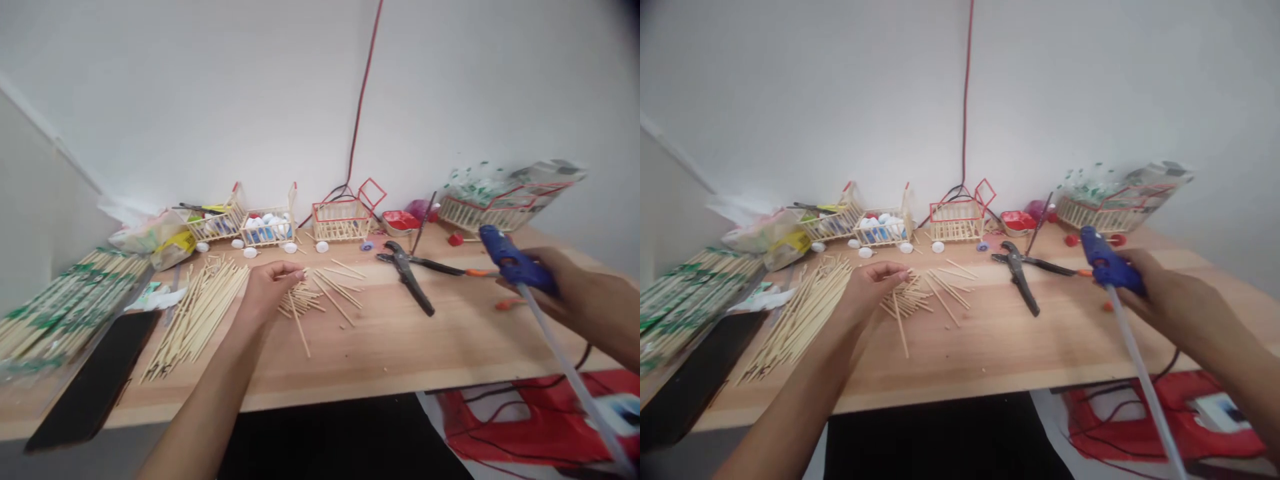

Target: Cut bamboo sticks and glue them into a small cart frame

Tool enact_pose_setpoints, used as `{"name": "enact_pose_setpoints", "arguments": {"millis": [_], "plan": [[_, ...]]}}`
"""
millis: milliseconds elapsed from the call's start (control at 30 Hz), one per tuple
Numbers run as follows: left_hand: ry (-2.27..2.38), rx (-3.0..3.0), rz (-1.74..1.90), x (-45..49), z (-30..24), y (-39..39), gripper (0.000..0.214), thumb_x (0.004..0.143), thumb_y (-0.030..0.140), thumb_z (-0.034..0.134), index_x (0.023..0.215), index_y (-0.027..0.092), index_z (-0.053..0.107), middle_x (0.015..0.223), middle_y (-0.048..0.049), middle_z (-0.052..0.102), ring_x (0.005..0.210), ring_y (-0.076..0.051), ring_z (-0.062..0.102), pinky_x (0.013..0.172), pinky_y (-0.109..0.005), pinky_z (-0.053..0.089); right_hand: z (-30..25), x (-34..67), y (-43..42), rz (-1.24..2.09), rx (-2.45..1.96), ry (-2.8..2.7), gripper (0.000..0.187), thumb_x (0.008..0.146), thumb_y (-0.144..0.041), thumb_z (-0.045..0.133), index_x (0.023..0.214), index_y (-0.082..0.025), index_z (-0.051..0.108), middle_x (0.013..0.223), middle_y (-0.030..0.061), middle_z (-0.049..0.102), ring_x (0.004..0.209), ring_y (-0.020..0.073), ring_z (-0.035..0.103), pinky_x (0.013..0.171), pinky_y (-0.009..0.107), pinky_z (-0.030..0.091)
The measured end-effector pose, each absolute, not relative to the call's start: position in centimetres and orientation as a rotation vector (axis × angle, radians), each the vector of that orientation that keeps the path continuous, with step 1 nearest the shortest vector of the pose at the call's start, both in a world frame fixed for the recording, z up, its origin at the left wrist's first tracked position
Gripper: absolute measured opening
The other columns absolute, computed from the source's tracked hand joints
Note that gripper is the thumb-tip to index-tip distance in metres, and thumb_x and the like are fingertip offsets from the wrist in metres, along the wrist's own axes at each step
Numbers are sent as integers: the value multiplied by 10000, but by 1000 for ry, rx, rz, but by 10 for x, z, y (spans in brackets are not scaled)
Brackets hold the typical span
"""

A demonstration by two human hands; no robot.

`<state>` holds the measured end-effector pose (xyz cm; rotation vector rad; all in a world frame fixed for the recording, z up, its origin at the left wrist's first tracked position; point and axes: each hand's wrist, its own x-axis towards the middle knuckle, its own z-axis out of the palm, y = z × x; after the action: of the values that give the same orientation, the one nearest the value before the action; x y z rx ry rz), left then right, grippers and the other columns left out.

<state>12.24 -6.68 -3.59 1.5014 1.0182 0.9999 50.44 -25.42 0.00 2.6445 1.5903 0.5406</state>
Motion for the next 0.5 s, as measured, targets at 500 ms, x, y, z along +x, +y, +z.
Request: {"name": "enact_pose_setpoints", "arguments": {"millis": [500], "plan": [[1064, 1499, 1032, 123, -35, -64, 289, 602, 391, 810, 802, 191, 753, 827, -56, 753, 784, -205, 678, 756, -316, 530, -25, 602, -275, 41, 2574, 1946, 290, 857, -261, 584, 1127, -163, 627, 1111, 158, 683, 973, 218, 645, 828, 251, 429]]}}
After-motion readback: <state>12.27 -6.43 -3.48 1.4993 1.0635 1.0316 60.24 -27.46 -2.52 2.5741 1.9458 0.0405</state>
